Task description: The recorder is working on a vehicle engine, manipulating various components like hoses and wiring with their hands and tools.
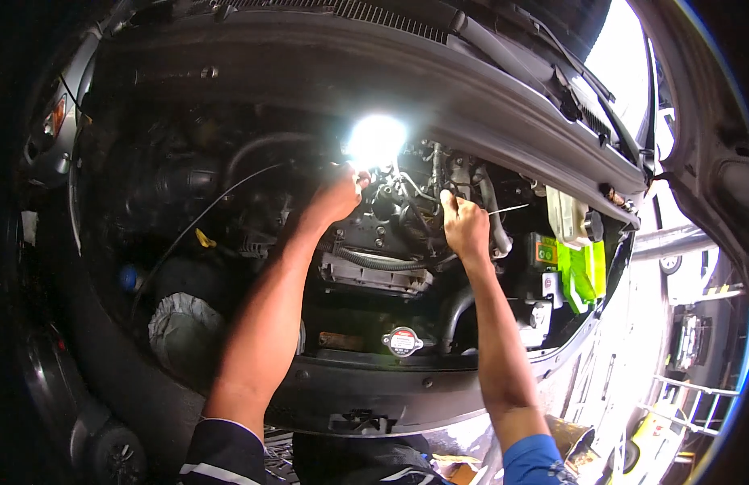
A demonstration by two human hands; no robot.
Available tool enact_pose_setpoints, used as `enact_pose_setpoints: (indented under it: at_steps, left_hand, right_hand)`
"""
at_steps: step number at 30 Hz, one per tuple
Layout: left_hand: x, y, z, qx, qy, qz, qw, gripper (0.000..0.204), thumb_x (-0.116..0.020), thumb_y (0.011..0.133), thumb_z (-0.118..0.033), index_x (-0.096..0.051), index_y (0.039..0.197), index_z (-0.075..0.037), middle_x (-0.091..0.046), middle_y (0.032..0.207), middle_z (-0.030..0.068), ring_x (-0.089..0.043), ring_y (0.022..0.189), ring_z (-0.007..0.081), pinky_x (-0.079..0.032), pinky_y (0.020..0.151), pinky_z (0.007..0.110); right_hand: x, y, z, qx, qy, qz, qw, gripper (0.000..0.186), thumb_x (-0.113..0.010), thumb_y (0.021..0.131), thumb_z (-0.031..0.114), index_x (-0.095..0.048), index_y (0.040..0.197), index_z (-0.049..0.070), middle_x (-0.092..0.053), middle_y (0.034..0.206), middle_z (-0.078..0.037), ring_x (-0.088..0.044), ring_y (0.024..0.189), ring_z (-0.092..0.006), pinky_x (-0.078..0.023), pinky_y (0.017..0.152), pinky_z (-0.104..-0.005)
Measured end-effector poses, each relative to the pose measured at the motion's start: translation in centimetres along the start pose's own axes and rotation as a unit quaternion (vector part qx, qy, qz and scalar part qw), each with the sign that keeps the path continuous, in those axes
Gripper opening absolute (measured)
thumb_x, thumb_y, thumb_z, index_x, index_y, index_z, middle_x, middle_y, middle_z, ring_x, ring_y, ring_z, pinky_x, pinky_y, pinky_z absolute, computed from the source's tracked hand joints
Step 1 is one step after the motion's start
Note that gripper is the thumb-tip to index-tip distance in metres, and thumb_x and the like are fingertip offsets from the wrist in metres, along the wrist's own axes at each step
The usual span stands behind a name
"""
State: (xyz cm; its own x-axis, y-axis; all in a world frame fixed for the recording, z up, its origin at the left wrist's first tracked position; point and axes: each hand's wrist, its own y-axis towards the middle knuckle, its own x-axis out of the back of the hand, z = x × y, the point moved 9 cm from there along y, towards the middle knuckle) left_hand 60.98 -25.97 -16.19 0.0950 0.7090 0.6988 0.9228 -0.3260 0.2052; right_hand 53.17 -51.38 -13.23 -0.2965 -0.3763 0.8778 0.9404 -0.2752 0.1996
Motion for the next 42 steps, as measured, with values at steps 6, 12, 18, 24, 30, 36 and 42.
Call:
enact_pose_setpoints:
  at_steps: [6, 12, 18, 24, 30, 36, 42]
  left_hand:
    - [-0.5, 0.8, -1.3, 0.025, 0.030, 0.022, 0.999, 0.016, -0.064, 0.093, -0.012, -0.077, 0.098, -0.007, -0.075, 0.094, 0.0237, -0.076, 0.090, 0.0413, -0.060, 0.079, 0.052]
    - [-1.5, 0.7, -0.8, 0.013, 0.026, 0.031, 0.999, 0.014, -0.066, 0.089, -0.012, -0.077, 0.095, -0.005, -0.076, 0.093, 0.0214, -0.076, 0.087, 0.0400, -0.060, 0.078, 0.050]
    - [-1.1, -0.1, -1.3, 0.028, -0.025, 0.087, 0.995, 0.010, -0.067, 0.093, -0.006, -0.075, 0.096, -0.001, -0.076, 0.099, 0.0222, -0.075, 0.094, 0.0370, -0.057, 0.084, 0.047]
    - [-1.8, -0.3, -0.3, 0.046, 0.034, 0.067, 0.996, 0.011, -0.069, 0.091, -0.005, -0.076, 0.098, -0.001, -0.075, 0.096, 0.0247, -0.074, 0.092, 0.0414, -0.057, 0.085, 0.050]
    - [-1.9, 0.7, -3.1, 0.000, -0.002, 0.077, 0.997, 0.010, -0.072, 0.093, -0.009, -0.078, 0.098, -0.004, -0.075, 0.098, 0.0233, -0.074, 0.093, 0.0403, -0.057, 0.087, 0.049]
    - [0.1, -0.7, -1.1, 0.039, 0.003, 0.111, 0.993, 0.014, -0.075, 0.093, -0.014, -0.079, 0.102, -0.005, -0.077, 0.101, 0.0200, -0.074, 0.094, 0.0394, -0.057, 0.088, 0.047]
    - [-2.5, -0.2, -0.2, 0.008, 0.060, 0.064, 0.996, 0.009, -0.071, 0.083, -0.002, -0.074, 0.091, -0.006, -0.076, 0.091, 0.0175, -0.073, 0.087, 0.0391, -0.056, 0.083, 0.049]
  right_hand:
    - [0.4, 4.0, 0.0, 0.099, -0.028, -0.010, 0.995, 0.048, -0.060, 0.101, 0.033, -0.066, 0.067, -0.001, -0.065, 0.069, -0.024, -0.066, 0.064, -0.0420, -0.051, 0.062, -0.0493]
    - [-1.9, 8.7, 2.0, 0.217, -0.067, 0.081, 0.971, 0.032, -0.058, 0.101, 0.032, -0.072, 0.087, 0.007, -0.072, 0.082, -0.019, -0.069, 0.074, -0.0402, -0.053, 0.071, -0.0481]
    - [0.1, 0.7, -0.7, 0.049, -0.012, -0.005, 0.999, 0.046, -0.058, 0.104, 0.041, -0.072, 0.081, 0.003, -0.070, 0.080, -0.024, -0.068, 0.077, -0.0470, -0.053, 0.072, -0.0534]
    - [-0.1, 3.4, 0.3, 0.063, 0.005, -0.019, 0.998, 0.051, -0.059, 0.102, 0.036, -0.066, 0.068, -0.001, -0.062, 0.070, -0.028, -0.063, 0.064, -0.0472, -0.048, 0.061, -0.0516]
    - [-2.2, 9.3, -0.1, 0.263, -0.113, 0.026, 0.958, 0.035, -0.060, 0.100, 0.034, -0.072, 0.088, 0.003, -0.070, 0.083, -0.023, -0.068, 0.083, -0.0457, -0.056, 0.078, -0.0515]
    - [-0.3, -0.5, 0.3, -0.028, -0.003, 0.051, 0.998, 0.050, -0.057, 0.104, 0.044, -0.074, 0.082, 0.002, -0.068, 0.081, -0.028, -0.067, 0.081, -0.0496, -0.053, 0.073, -0.0538]
    - [-0.8, 2.4, -1.2, 0.019, -0.033, 0.025, 0.999, 0.045, -0.059, 0.102, 0.034, -0.073, 0.077, 0.000, -0.067, 0.076, -0.027, -0.067, 0.070, -0.0477, -0.052, 0.069, -0.0530]
